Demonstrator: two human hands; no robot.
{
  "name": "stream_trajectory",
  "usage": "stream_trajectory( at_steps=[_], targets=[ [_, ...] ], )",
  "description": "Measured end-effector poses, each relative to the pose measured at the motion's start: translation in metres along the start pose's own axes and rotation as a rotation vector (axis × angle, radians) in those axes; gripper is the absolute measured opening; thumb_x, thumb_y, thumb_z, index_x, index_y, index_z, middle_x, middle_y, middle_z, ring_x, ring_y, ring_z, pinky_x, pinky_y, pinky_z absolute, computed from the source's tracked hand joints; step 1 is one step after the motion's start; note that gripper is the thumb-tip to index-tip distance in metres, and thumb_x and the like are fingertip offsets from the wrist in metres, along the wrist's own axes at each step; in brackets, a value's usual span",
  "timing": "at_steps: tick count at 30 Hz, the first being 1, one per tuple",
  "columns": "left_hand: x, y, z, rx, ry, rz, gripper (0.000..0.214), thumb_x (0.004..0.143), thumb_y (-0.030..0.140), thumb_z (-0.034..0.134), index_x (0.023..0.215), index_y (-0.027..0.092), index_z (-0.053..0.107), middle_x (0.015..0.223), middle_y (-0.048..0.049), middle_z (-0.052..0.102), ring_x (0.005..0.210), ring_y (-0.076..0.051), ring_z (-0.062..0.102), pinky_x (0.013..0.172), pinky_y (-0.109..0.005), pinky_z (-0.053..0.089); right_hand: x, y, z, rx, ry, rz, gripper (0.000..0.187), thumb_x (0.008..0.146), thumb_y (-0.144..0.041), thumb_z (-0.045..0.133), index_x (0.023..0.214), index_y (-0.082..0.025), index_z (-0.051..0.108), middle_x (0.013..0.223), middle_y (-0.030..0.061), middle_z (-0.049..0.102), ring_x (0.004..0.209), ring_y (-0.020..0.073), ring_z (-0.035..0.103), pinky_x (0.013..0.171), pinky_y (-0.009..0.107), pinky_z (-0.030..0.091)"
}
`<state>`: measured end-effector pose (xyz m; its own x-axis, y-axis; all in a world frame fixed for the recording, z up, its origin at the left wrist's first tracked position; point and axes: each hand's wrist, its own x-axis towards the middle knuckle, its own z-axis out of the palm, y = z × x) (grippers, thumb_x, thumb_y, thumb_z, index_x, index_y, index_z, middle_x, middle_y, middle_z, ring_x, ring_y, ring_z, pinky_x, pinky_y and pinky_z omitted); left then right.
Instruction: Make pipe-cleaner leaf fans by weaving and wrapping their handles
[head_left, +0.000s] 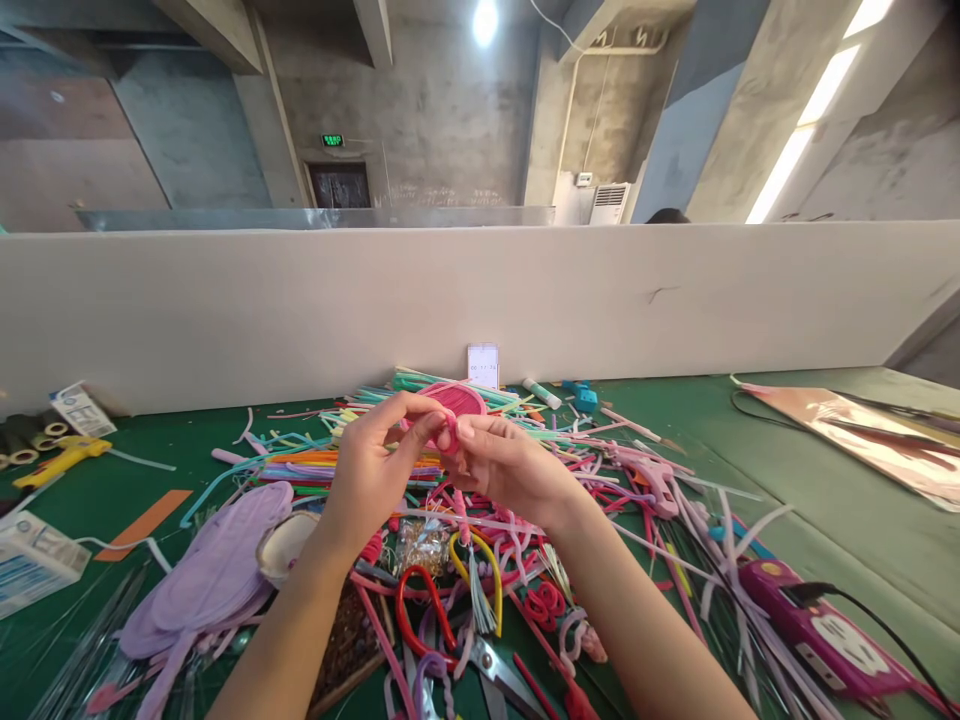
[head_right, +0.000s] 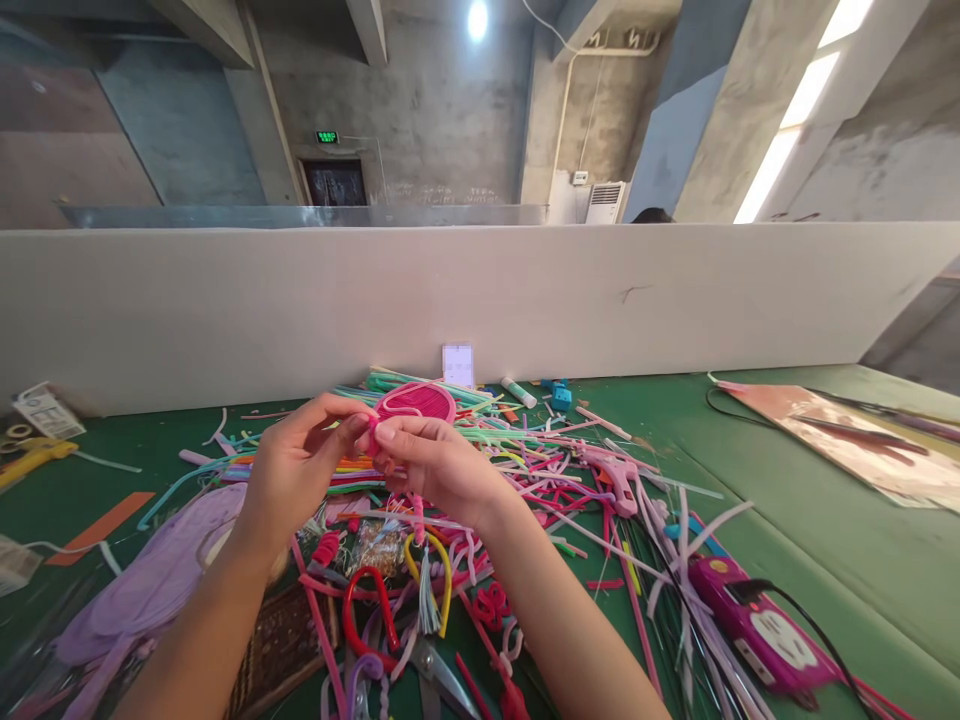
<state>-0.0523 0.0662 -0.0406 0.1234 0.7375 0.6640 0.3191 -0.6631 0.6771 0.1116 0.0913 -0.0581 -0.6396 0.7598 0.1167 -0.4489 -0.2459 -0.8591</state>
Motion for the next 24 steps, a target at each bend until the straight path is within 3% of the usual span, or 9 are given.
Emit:
stream_trajectory(
  at_steps=[5, 11, 17, 21, 24],
  targets=[
    [-0.001, -0.001, 0.000, -0.048, 0.014, -0.025, 0.011, 0.090, 0.030, 0.064, 0.082, 0.022, 0.067, 0.076, 0.0028, 0.068, 0.069, -0.010, 0.062, 0.060, -0.018, 0.049, 0.003, 0.006, -0.001, 0.134, -0.019, 0.042, 0.023, 0.066, -0.031, 0.086, 0.068, -0.018, 0.068, 0.068, -0.0038, 0.049, 0.056, 0.0061, 0.037, 0.049, 0.021, 0.025],
    [0.000, -0.003, -0.003, -0.034, 0.024, -0.074, 0.012, 0.087, 0.034, 0.067, 0.082, 0.023, 0.068, 0.073, 0.0038, 0.065, 0.063, -0.009, 0.059, 0.056, -0.018, 0.047, 0.002, 0.004, 0.002, 0.024, 0.064, -0.047, 0.024, 0.063, -0.033, 0.088, 0.065, -0.019, 0.067, 0.063, -0.0052, 0.048, 0.055, 0.0064, 0.036, 0.051, 0.022, 0.025],
    [-0.001, -0.004, -0.010, 0.104, -0.002, -0.120, 0.018, 0.086, 0.039, 0.067, 0.080, 0.022, 0.067, 0.068, 0.0045, 0.063, 0.053, -0.009, 0.051, 0.050, -0.020, 0.040, 0.000, 0.000, 0.001, -0.243, 0.138, -0.219, 0.022, 0.072, -0.035, 0.082, 0.067, -0.019, 0.067, 0.062, -0.0041, 0.055, 0.057, 0.0083, 0.042, 0.057, 0.025, 0.032],
    [0.002, -0.002, -0.011, 0.192, -0.028, -0.115, 0.023, 0.088, 0.042, 0.063, 0.079, 0.021, 0.068, 0.067, 0.0025, 0.065, 0.059, -0.013, 0.057, 0.057, -0.023, 0.045, 0.001, 0.000, -0.001, -0.458, 0.237, -0.332, 0.023, 0.075, -0.038, 0.079, 0.073, -0.018, 0.068, 0.070, -0.0009, 0.062, 0.063, 0.0111, 0.052, 0.061, 0.028, 0.039],
    [0.003, -0.003, -0.010, 0.230, -0.043, -0.113, 0.027, 0.090, 0.044, 0.058, 0.083, 0.020, 0.070, 0.078, -0.0012, 0.072, 0.063, -0.015, 0.062, 0.059, -0.025, 0.047, 0.002, 0.002, 0.000, -0.720, 0.355, -0.434, 0.020, 0.080, -0.036, 0.073, 0.073, -0.019, 0.066, 0.072, 0.0010, 0.064, 0.065, 0.0129, 0.053, 0.060, 0.029, 0.039]
  ],
)
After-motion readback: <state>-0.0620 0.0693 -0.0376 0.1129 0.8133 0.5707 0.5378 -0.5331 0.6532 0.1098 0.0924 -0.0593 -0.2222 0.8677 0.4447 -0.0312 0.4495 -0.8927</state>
